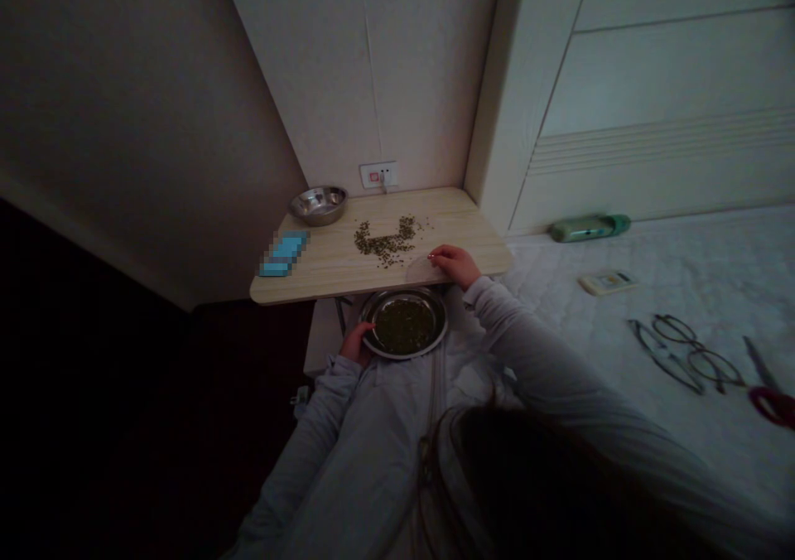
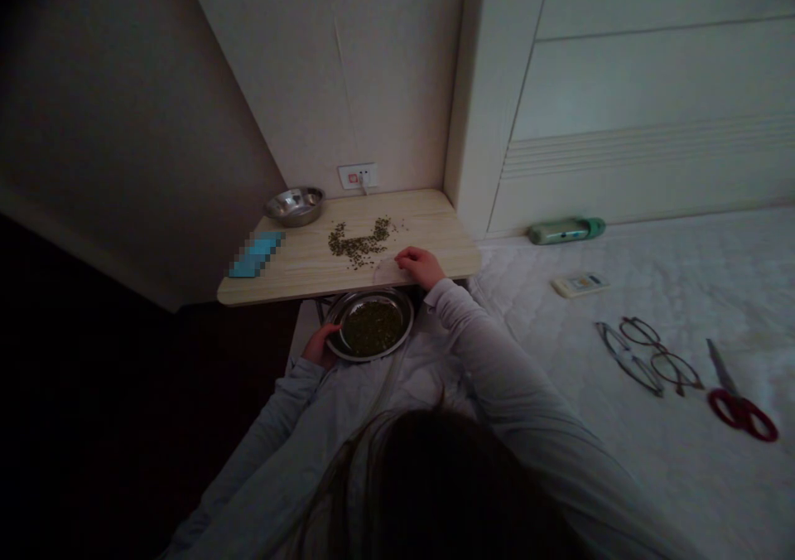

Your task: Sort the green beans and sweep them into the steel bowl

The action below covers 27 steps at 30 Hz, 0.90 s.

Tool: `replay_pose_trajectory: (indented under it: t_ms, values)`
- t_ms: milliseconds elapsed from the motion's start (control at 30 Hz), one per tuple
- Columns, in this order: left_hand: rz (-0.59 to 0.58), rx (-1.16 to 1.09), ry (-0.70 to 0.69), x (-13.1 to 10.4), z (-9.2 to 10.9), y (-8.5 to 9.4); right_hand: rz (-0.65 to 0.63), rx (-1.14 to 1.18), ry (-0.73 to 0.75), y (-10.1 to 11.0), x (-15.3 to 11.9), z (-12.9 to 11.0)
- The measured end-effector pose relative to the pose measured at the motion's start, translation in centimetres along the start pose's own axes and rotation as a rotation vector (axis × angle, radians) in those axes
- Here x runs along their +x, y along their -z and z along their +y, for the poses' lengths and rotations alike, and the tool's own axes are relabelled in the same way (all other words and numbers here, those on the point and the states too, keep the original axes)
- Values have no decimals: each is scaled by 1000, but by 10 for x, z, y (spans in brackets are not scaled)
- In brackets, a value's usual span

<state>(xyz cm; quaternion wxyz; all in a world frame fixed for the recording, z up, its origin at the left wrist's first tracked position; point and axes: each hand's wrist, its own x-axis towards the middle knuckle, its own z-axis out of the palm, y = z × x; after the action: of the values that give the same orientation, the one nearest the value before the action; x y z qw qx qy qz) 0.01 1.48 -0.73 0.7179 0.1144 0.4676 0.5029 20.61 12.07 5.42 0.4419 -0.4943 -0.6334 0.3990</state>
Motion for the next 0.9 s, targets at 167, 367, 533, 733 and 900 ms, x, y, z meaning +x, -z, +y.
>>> replay_pose_trajectory:
  t_ms: [167,367,533,733,900]
  values:
    - [9,-7,11,-2,0,-2,-54,43,-5,2,-1,-3]
    - [-11,-41,7,0,-1,-1,116,108,-69,3,9,-3]
    - [0,-40,-15,-1,-2,-1,45,82,-43,-14,10,-7]
    - [-9,-61,-21,-3,-1,-3,-85,-97,25,-43,1,-15]
    - [-29,-62,-27,-3,-1,-3,6,-321,67,-38,2,-18]
